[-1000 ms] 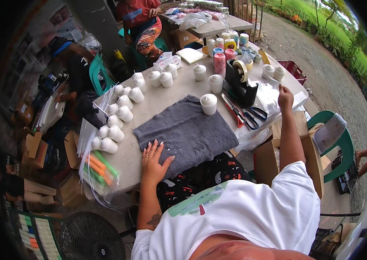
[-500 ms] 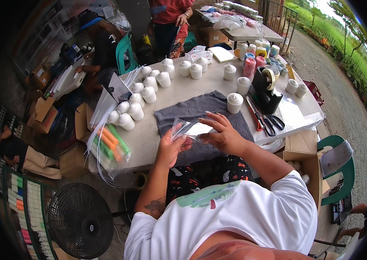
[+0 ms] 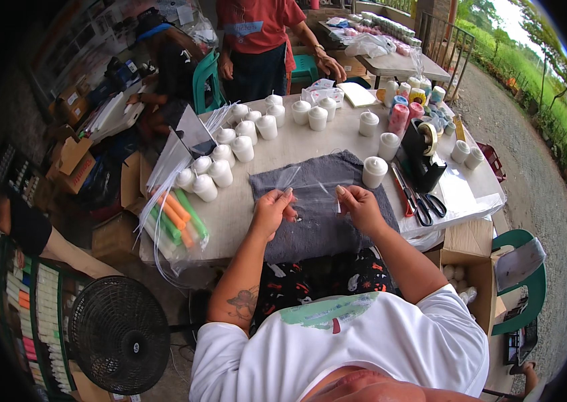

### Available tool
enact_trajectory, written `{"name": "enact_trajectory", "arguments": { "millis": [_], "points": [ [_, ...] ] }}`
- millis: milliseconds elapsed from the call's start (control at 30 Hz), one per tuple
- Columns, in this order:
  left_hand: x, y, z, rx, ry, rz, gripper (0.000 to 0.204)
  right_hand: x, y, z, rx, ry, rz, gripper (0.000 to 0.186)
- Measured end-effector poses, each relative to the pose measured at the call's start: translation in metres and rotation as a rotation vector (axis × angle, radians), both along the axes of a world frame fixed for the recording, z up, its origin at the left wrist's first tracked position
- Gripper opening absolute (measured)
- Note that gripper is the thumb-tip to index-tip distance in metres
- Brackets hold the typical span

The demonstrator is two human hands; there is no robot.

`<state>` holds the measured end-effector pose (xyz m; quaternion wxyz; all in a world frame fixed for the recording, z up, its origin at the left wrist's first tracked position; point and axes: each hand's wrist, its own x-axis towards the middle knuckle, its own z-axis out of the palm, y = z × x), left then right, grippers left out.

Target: The person wraps small white cylindrical candles individually in clear plastic bags at a work table. They pick up each candle, place it into a bag, and seal the bag before setting it aside. The process is repeated for multiple candles.

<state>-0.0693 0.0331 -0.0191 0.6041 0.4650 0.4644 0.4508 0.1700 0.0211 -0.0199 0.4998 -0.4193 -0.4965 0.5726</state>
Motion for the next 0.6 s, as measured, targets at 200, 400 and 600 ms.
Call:
{"name": "enact_trajectory", "arguments": {
  "millis": [200, 400, 600],
  "points": [
    [0.010, -0.010, 0.000, 0.681, 0.773, 0.498, 0.041, -0.012, -0.012, 0.006, 0.184, -0.247, -0.120, 0.037],
    [0.050, -0.056, 0.051, 0.706, 0.506, 0.131, 0.057, -0.038, -0.022, 0.023, 0.703, -0.566, -0.386, 0.023],
    [0.058, -0.039, 0.030, 0.934, 0.372, 0.302, 0.010, -0.039, -0.024, 0.022, 0.813, -0.662, -0.227, 0.018]
  ]
}}
